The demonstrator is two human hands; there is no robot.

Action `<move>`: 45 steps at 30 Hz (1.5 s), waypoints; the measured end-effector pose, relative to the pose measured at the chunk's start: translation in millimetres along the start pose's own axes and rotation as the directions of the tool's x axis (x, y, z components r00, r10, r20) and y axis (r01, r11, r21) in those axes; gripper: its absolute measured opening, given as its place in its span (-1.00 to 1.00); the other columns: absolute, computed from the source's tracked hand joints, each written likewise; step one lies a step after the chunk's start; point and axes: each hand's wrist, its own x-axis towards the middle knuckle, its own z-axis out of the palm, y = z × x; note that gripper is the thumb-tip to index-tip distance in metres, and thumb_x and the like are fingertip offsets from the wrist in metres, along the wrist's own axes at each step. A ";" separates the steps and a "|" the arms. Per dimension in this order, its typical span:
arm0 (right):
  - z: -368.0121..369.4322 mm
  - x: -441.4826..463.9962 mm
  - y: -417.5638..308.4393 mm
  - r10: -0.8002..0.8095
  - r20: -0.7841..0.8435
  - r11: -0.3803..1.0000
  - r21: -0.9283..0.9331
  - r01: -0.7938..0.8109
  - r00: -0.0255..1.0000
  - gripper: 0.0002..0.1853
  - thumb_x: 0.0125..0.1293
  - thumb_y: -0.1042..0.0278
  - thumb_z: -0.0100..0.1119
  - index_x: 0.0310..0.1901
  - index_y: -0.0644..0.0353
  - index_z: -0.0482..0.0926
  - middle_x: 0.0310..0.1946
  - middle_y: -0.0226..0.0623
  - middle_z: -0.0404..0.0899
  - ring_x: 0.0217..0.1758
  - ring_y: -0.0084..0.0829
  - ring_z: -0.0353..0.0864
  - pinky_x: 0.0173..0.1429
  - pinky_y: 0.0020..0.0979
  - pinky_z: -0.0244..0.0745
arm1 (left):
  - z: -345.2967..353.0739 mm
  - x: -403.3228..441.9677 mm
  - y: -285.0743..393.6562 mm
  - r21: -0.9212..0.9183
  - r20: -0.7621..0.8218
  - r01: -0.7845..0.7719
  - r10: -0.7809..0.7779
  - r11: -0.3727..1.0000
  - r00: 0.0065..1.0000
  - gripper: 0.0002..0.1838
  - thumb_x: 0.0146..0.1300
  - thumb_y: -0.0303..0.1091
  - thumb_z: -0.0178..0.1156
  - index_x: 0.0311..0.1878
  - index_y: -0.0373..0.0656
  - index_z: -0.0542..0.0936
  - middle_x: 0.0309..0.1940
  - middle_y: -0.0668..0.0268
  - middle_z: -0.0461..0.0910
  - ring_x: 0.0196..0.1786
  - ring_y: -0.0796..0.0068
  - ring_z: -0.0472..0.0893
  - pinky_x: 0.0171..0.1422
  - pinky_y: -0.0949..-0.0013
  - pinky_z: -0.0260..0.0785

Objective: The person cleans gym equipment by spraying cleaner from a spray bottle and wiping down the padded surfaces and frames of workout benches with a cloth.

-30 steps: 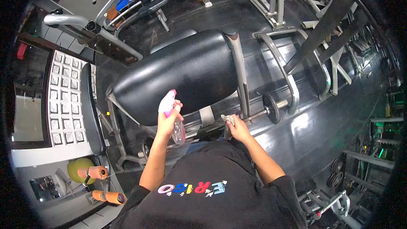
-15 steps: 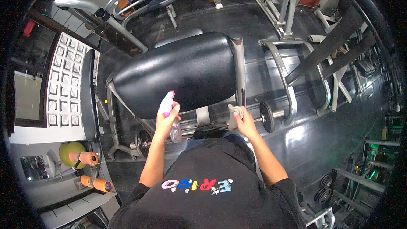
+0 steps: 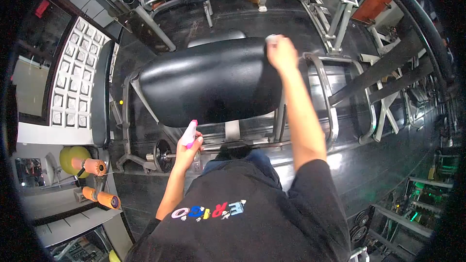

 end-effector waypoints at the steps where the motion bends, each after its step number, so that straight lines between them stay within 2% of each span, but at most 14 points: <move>1: 21.1 -6.5 -24.0 -0.007 -0.039 1.000 -0.022 0.006 0.999 -0.72 0.37 0.25 0.01 -0.07 0.29 0.53 -0.08 0.06 0.55 -0.06 0.06 0.63 0.02 0.00 0.54 | -5.9 -3.3 -2.3 -0.032 -0.007 0.004 -0.004 0.999 1.000 -0.77 0.28 -0.33 0.30 -0.09 -0.24 0.55 -0.36 0.39 0.56 -0.40 0.63 0.56 -0.29 0.48 0.44; 5: 52.0 -77.7 -156.9 -0.113 0.182 0.985 0.148 0.086 0.977 -0.74 0.44 0.22 -0.06 -0.02 0.20 0.48 -0.11 -0.02 0.53 -0.12 0.05 0.67 -0.07 0.14 0.51 | -31.7 -14.2 -15.3 -0.084 -0.063 0.032 -0.038 0.996 0.997 -0.76 0.28 -0.34 0.30 -0.08 -0.24 0.55 -0.34 0.37 0.57 -0.37 0.63 0.55 -0.29 0.48 0.45; 6: 58.4 -102.0 -174.0 -0.300 0.251 0.952 0.131 0.275 0.920 -0.77 0.43 0.25 -0.03 -0.03 0.17 0.48 -0.14 -0.08 0.53 -0.12 -0.01 0.68 -0.05 0.13 0.51 | -38.0 -17.6 -17.2 -0.086 -0.060 0.037 -0.042 0.996 0.997 -0.76 0.28 -0.34 0.30 -0.08 -0.24 0.55 -0.34 0.37 0.57 -0.37 0.63 0.55 -0.29 0.48 0.45; 10: 91.0 -157.2 -152.2 -0.586 0.109 0.780 0.343 0.523 0.803 -0.78 0.26 0.37 0.12 -0.05 0.09 0.54 -0.22 -0.22 0.54 -0.14 -0.13 0.66 -0.15 -0.10 0.61 | -67.8 -20.7 -18.0 -0.038 -0.048 0.056 -0.058 0.998 0.997 -0.72 0.28 -0.33 0.32 -0.04 -0.27 0.56 -0.30 0.35 0.58 -0.35 0.63 0.56 -0.29 0.50 0.47; 12: 70.5 -154.8 -121.4 -0.517 0.113 0.853 0.144 0.501 0.849 -0.83 0.28 0.38 0.11 -0.11 0.14 0.56 -0.23 -0.20 0.55 -0.14 -0.12 0.66 -0.14 -0.13 0.62 | -81.0 -21.0 -18.2 -0.049 -0.039 0.056 -0.058 0.997 0.998 -0.71 0.28 -0.33 0.33 -0.02 -0.27 0.56 -0.28 0.33 0.59 -0.34 0.63 0.56 -0.29 0.50 0.47; 14: 70.5 -133.2 -62.9 -0.207 0.069 0.975 -0.067 0.211 0.976 -0.82 0.30 0.36 0.11 -0.08 0.09 0.57 -0.20 -0.17 0.57 -0.10 -0.11 0.65 -0.11 -0.12 0.60 | -91.8 -20.2 -19.9 -0.090 -0.088 0.032 -0.040 0.995 0.995 -0.70 0.28 -0.33 0.34 -0.02 -0.27 0.56 -0.29 0.34 0.59 -0.33 0.63 0.56 -0.28 0.49 0.48; 15: 61.8 -115.8 -37.8 -0.282 -0.245 0.959 -0.045 0.279 0.928 -0.78 0.32 0.32 0.12 -0.02 0.05 0.54 -0.13 -0.14 0.57 -0.08 -0.07 0.64 -0.08 -0.09 0.57 | -98.9 -18.9 -25.2 -0.090 -0.076 0.030 -0.037 0.995 0.996 -0.72 0.28 -0.35 0.33 -0.02 -0.27 0.56 -0.29 0.35 0.58 -0.32 0.63 0.56 -0.28 0.49 0.49; 17: 37.2 -83.9 -25.8 0.081 -0.335 0.995 0.084 -0.056 0.939 -0.72 0.30 0.33 0.14 0.04 0.06 0.50 -0.05 -0.13 0.53 -0.05 0.01 0.61 -0.02 -0.05 0.53 | -107.0 -16.1 -34.2 -0.075 -0.046 0.054 -0.058 0.996 0.997 -0.72 0.28 -0.35 0.32 -0.02 -0.26 0.56 -0.30 0.35 0.58 -0.32 0.63 0.56 -0.28 0.49 0.49; 20: 42.0 -59.3 -47.4 0.054 -0.483 0.998 0.009 -0.056 0.874 -0.68 0.26 0.38 0.15 0.06 0.10 0.50 -0.05 -0.13 0.53 -0.02 0.01 0.59 0.01 -0.06 0.53 | -113.9 -8.2 -35.2 -0.031 0.047 0.059 -0.057 0.998 0.997 -0.76 0.28 -0.37 0.31 -0.06 -0.25 0.55 -0.34 0.35 0.57 -0.40 0.63 0.54 -0.30 0.49 0.45; 26: 113.6 -190.7 -99.9 -0.202 -0.115 0.968 0.129 0.216 0.973 -0.61 0.14 0.47 0.22 0.05 0.06 0.53 -0.13 -0.14 0.52 -0.05 -0.05 0.61 -0.01 -0.09 0.54 | -113.4 14.8 -25.2 -0.027 0.230 0.060 -0.052 0.998 0.972 -0.76 0.27 -0.33 0.32 -0.11 -0.22 0.54 -0.38 0.39 0.55 -0.43 0.64 0.52 -0.33 0.49 0.40; 30: 119.8 -287.0 -67.4 0.109 0.152 0.967 0.211 -0.140 0.982 -0.68 0.28 0.34 0.17 0.07 0.12 0.51 -0.08 -0.15 0.56 -0.01 0.02 0.58 0.06 -0.09 0.52 | -111.9 27.9 -16.6 0.017 0.294 -0.041 0.034 0.999 0.955 -0.71 0.25 -0.25 0.34 -0.10 -0.22 0.54 -0.38 0.41 0.55 -0.40 0.65 0.53 -0.29 0.49 0.40; 32: 127.1 -317.3 -33.9 0.243 -0.021 0.941 0.248 -0.230 0.970 -0.70 0.31 0.31 0.16 0.05 0.16 0.50 -0.05 -0.09 0.57 0.02 0.07 0.57 0.09 -0.10 0.50 | -108.3 30.2 -12.0 0.059 0.337 -0.097 0.072 0.994 0.939 -0.71 0.24 -0.25 0.34 -0.09 -0.21 0.54 -0.37 0.40 0.55 -0.36 0.65 0.54 -0.24 0.48 0.41; 38: 73.5 -347.8 -14.0 0.543 -0.033 0.791 0.358 -0.497 0.839 -0.77 0.35 0.30 0.14 -0.03 0.19 0.54 -0.15 -0.06 0.62 -0.03 -0.05 0.61 0.06 -0.20 0.47 | -89.8 36.3 -32.0 0.116 0.380 -0.145 0.091 0.983 0.921 -0.70 0.20 -0.19 0.35 -0.21 -0.22 0.58 -0.37 0.33 0.58 -0.35 0.52 0.55 -0.17 0.37 0.42; 45: 87.2 -411.9 -9.5 0.471 0.098 0.820 0.318 -0.476 0.877 -0.75 0.31 0.27 0.19 -0.04 0.17 0.55 -0.17 -0.03 0.63 -0.04 0.02 0.61 0.04 -0.14 0.48 | -54.7 27.0 -30.4 0.323 0.421 -0.249 0.097 0.913 0.902 -0.69 0.16 -0.15 0.34 -0.32 -0.23 0.56 -0.47 0.21 0.55 -0.41 0.34 0.55 -0.24 0.30 0.38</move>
